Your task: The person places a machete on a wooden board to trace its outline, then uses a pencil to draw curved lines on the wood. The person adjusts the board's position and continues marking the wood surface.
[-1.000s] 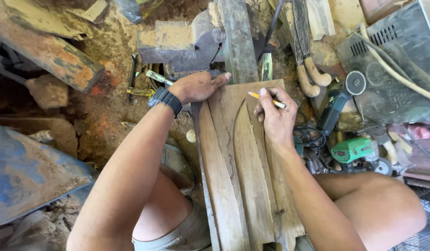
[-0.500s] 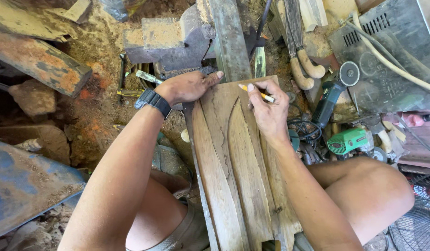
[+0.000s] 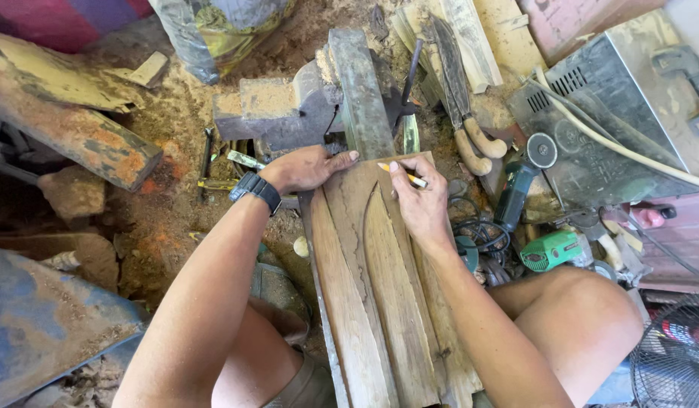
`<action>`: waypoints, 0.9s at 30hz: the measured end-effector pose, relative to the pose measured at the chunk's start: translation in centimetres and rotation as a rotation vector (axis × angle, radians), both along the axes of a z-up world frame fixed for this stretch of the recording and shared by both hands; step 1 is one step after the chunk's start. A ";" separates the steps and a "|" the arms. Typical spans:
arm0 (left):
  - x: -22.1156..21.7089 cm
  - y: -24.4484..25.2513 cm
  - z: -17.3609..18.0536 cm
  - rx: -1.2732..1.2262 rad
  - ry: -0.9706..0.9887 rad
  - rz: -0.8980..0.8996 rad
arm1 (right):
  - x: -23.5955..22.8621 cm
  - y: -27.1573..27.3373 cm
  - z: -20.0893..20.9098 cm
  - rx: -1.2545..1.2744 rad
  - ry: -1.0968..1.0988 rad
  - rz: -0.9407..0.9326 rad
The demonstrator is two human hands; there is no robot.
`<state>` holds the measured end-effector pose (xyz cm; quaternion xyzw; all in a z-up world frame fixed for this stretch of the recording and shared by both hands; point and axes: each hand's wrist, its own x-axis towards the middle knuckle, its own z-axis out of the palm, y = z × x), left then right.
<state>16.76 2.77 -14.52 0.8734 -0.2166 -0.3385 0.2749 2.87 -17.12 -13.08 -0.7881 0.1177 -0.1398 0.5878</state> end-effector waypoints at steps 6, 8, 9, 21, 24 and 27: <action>-0.2 0.0 0.1 -0.021 -0.002 0.011 | 0.1 -0.1 -0.1 -0.052 -0.012 0.008; -0.1 0.0 0.2 -0.029 0.004 0.012 | 0.3 -0.1 -0.4 0.009 -0.024 0.001; -0.1 0.0 0.2 -0.030 0.003 0.012 | 0.4 -0.1 -0.5 0.040 -0.030 -0.003; 0.0 0.0 0.4 0.019 0.018 0.001 | 0.5 -0.1 -1.1 -0.012 -0.045 -0.033; 0.0 0.0 0.7 -0.014 0.021 0.001 | 0.6 0.0 -1.1 -0.004 -0.035 -0.044; 0.0 -0.1 0.9 -0.003 0.033 0.003 | 0.6 0.0 -1.1 -0.025 -0.030 -0.051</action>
